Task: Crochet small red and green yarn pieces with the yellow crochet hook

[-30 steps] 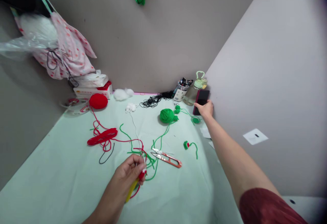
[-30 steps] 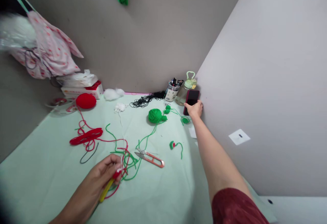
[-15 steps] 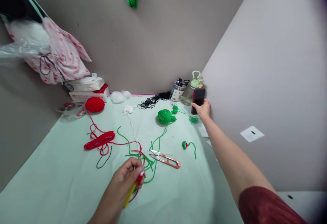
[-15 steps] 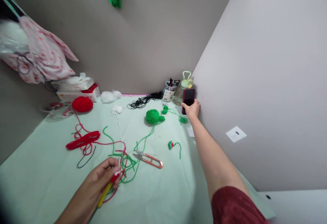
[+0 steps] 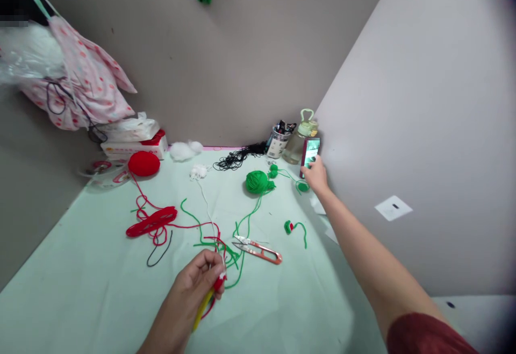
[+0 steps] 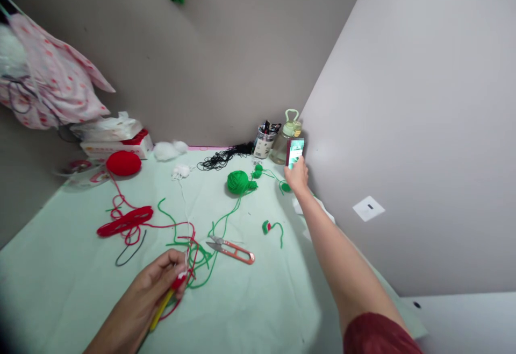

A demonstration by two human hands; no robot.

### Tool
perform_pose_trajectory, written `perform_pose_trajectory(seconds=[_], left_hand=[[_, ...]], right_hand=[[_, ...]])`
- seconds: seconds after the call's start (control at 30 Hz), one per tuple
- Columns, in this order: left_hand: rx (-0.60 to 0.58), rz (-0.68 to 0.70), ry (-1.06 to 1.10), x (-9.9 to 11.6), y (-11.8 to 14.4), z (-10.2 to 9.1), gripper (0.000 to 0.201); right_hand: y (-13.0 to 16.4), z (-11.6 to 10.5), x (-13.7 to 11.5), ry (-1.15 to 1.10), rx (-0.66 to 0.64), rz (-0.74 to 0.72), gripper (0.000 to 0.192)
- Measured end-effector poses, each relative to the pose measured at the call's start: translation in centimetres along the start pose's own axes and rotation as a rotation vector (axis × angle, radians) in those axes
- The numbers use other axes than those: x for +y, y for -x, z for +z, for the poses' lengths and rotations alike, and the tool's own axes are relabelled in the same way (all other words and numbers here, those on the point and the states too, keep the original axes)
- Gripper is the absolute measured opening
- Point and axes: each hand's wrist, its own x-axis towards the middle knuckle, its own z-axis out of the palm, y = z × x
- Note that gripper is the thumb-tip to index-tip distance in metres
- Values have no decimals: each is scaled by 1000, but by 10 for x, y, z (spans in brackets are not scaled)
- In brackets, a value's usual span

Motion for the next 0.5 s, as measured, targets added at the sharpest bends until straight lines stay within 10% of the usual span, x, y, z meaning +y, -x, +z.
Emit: perform_pose_trajectory(seconds=[0.5], left_hand=[[-39,-69,-3,-5,-6,-8,47]], right_hand=[[5,-8,21,-207,189,-64,47]])
